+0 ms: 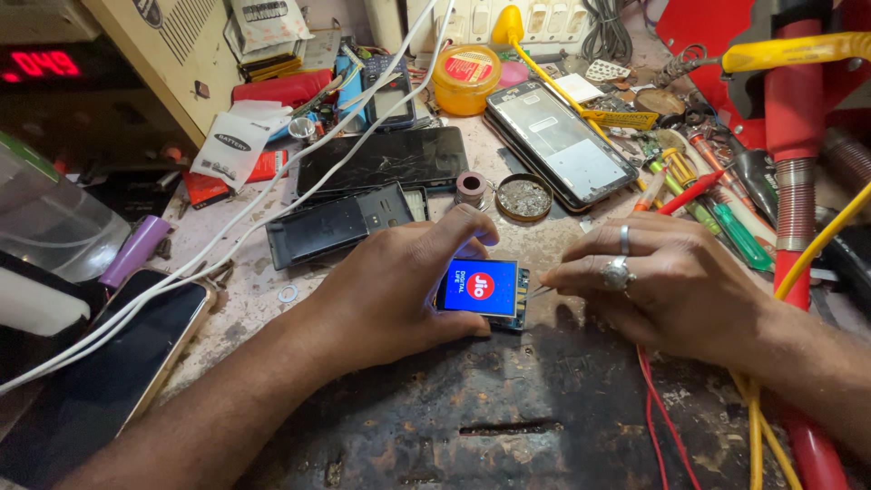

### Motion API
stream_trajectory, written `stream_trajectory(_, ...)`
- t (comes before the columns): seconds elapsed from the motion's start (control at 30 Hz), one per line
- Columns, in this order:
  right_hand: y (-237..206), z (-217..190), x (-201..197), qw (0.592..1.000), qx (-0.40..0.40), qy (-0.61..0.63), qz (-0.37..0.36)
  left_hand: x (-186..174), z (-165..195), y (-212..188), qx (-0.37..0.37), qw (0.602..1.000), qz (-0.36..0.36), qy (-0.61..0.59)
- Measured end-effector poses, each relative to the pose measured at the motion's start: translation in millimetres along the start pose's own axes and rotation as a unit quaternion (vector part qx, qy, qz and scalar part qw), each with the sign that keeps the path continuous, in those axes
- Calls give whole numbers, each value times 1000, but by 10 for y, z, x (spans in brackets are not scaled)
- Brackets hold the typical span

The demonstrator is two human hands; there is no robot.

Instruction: The person disassembles a Jio-branded mobile phone, removes the back cover, and uses a multimeter to test continuity on the motherboard and display assembly. They also use tweezers to adjust small components on the circuit board. The phone remains disassembled at the end of the clip.

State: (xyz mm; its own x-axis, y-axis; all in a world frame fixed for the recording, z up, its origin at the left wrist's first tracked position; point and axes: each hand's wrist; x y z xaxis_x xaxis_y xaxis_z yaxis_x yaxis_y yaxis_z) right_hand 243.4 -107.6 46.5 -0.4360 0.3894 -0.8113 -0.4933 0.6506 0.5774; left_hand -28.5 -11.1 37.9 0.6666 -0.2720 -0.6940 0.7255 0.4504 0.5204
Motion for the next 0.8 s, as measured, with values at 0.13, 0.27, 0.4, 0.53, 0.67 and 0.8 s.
stream_trajectory(0.13,7,19,-2,1000,-3,-4,1,5,-2,7,2,1000,3,-1)
stream_trajectory(0.27,-13,19,-4,999,20,26,8,10,-2,8,-1,1000,0,-3)
stream_trajectory(0.4,-24,34,-5,1000,7,9,9,6,-3,4,0,1000,2,1)
stream_trajectory(0.53,-29,48,-4,1000,-1,19,11,7,-2,3,0,1000,0,-1)
stream_trajectory(0.67,-34,58,-10,1000,-7,21,4,12,-8,9,1,1000,2,0)
stream_trajectory(0.8,-35,54,10,999,15,-17,28,11,-10,1,9,1000,6,-4)
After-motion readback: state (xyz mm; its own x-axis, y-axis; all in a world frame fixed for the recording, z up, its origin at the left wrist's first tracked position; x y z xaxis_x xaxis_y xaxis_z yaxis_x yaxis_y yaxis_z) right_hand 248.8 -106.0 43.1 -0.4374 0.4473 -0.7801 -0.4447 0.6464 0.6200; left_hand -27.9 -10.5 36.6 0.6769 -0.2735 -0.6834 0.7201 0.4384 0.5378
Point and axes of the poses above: each hand's wrist, its own y-axis towards the middle knuckle, its own x-axis out of the palm, z = x × y, and after that the axes turned 10 degrees about z, right-handed
